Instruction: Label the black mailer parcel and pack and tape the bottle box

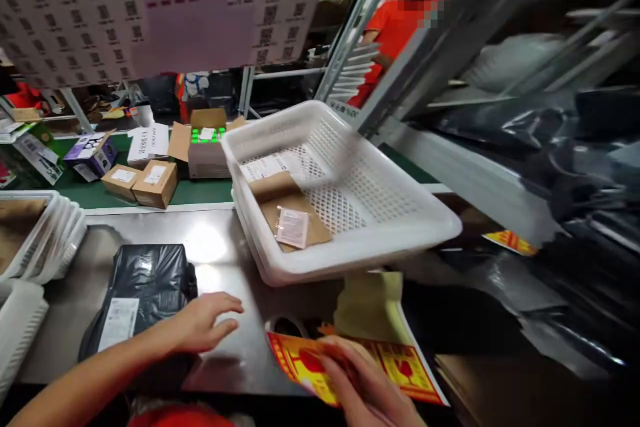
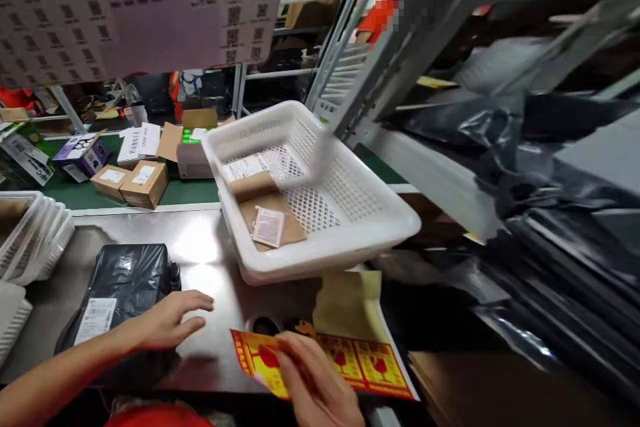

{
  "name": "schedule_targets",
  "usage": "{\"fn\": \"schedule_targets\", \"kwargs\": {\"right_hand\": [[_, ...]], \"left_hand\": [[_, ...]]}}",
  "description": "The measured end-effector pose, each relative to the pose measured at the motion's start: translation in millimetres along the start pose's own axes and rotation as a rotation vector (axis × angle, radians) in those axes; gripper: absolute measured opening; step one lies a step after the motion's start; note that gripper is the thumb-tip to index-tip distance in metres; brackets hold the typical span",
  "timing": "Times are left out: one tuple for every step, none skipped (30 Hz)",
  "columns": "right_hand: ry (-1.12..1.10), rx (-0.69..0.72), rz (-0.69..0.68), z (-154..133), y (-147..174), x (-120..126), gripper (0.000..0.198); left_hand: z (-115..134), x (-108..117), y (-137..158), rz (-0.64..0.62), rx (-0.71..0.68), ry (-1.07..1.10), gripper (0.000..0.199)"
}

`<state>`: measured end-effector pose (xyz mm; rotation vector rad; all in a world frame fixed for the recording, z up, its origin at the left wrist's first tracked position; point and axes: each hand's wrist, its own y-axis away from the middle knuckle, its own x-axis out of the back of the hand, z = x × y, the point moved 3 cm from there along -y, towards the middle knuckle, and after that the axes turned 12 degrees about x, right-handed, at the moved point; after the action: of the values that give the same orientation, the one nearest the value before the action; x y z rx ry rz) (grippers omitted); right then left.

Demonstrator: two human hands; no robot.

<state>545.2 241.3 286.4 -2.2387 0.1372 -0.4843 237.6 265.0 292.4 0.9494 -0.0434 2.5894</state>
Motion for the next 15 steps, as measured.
{"fn": "schedule_targets", "kwargs": {"right_hand": [[-0.109, 0.071, -0.085, -11, -23, -31, 0.039], [-0.23, 0.118, -0.195, -22, -45, -66, 0.043], [-0.348, 0.128, -0.325, -31, -65, -105, 0.048], [-0.447, 0.105, -0.468, -39, -81, -147, 0.052], [-0.531, 0.055, -0.606, -46, -95, -190, 0.055], [-0.597, -0.022, -0.729, -51, -106, -235, 0.059], [-0.648, -0.103, -0.845, -54, -114, -278, 0.066], [-0.677, -0.187, -0.928, -56, -119, -319, 0.074], [-0.687, -0.259, -1.001, -55, -123, -356, 0.079], [-0.675, -0.3, -1.071, -53, -125, -388, 0.083], [-0.649, -0.324, -1.125, -50, -125, -415, 0.087], [-0.612, -0.329, -1.172, -46, -125, -435, 0.089], [-0.571, -0.321, -1.209, -41, -124, -450, 0.092], [-0.529, -0.311, -1.235, -36, -122, -460, 0.094], [-0.488, -0.304, -1.257, -31, -120, -466, 0.095]], "left_hand": [[-30, 23, 35, 0.146, 0.026, -0.056, 0.041], [-62, 40, 69, 0.303, 0.075, -0.138, 0.044], [-92, 51, 98, 0.448, 0.138, -0.234, 0.046], [-122, 55, 122, 0.561, 0.233, -0.327, 0.05], [-148, 53, 141, 0.638, 0.353, -0.416, 0.057], [-169, 47, 153, 0.675, 0.473, -0.487, 0.062], [-185, 38, 161, 0.678, 0.563, -0.535, 0.066], [-195, 28, 164, 0.667, 0.629, -0.568, 0.068], [-202, 18, 165, 0.65, 0.665, -0.585, 0.069], [-205, 10, 164, 0.64, 0.676, -0.589, 0.069], [-207, 4, 163, 0.641, 0.671, -0.581, 0.07], [-208, -1, 162, 0.654, 0.661, -0.561, 0.071], [-210, -4, 161, 0.668, 0.642, -0.531, 0.072], [-214, -6, 161, 0.676, 0.611, -0.494, 0.073], [-217, -9, 161, 0.68, 0.577, -0.454, 0.073]]}}
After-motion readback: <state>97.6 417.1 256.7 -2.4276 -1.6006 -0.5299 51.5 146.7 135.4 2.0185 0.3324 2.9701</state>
